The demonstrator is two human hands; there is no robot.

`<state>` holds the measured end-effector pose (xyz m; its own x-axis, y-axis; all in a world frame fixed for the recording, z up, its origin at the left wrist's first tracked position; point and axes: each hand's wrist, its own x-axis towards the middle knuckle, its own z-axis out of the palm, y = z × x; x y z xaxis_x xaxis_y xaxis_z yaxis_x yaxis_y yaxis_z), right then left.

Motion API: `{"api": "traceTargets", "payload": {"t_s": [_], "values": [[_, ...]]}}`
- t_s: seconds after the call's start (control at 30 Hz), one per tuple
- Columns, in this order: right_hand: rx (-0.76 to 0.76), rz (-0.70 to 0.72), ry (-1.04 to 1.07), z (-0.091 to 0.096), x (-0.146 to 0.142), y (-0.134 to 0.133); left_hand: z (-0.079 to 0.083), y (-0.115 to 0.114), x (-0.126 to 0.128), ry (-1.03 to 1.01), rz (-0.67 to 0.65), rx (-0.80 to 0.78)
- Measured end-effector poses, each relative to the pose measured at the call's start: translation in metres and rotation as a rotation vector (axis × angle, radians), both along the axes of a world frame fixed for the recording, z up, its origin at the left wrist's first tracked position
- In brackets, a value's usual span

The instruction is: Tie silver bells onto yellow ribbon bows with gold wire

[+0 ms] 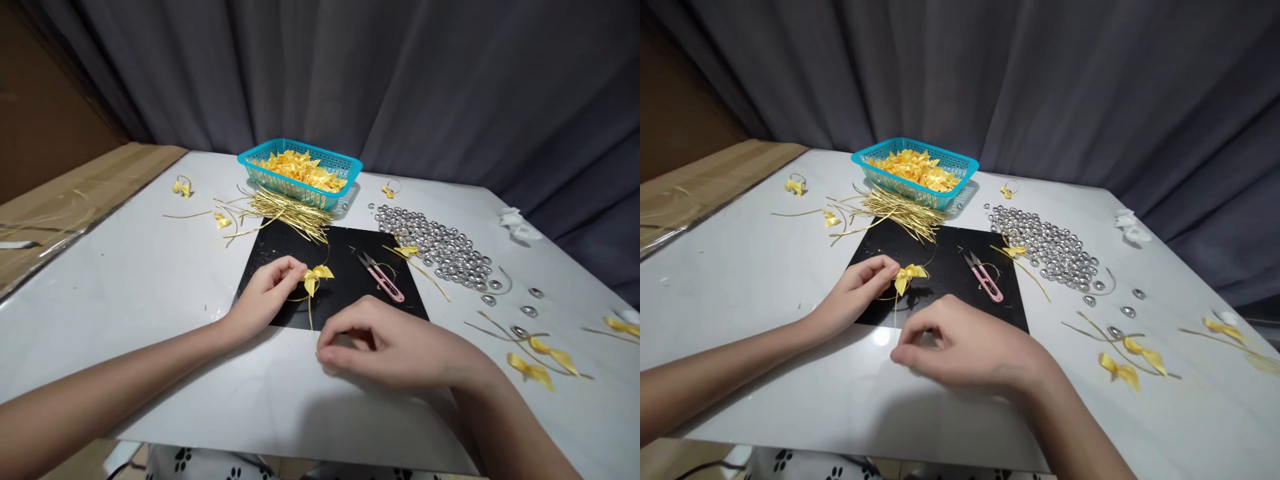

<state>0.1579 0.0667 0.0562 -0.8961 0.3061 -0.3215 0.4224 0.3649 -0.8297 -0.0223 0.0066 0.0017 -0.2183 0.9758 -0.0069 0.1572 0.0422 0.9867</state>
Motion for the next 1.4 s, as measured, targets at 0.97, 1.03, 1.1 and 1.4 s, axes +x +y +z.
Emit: {"api": "traceTargets", "payload": {"t_s": [0.97, 1.03, 1.1, 1.4], "values": [[0.022, -0.494, 0.215, -0.033, -0.021, 0.010, 0.000, -0.002, -0.001, -0.123, -0.180, -0.053], [0.045, -0.526, 0.230, -0.035, -0.022, 0.007, 0.001, -0.003, -0.001, -0.142, -0.197, -0.046], [0.096, -0.543, 0.255, -0.036, -0.022, 0.005, 0.003, -0.003, -0.001, -0.145, -0.200, -0.047], [-0.498, -0.621, 0.207, -0.038, -0.026, -0.002, 0.002, -0.001, 0.001, -0.106, -0.075, -0.066]]}}
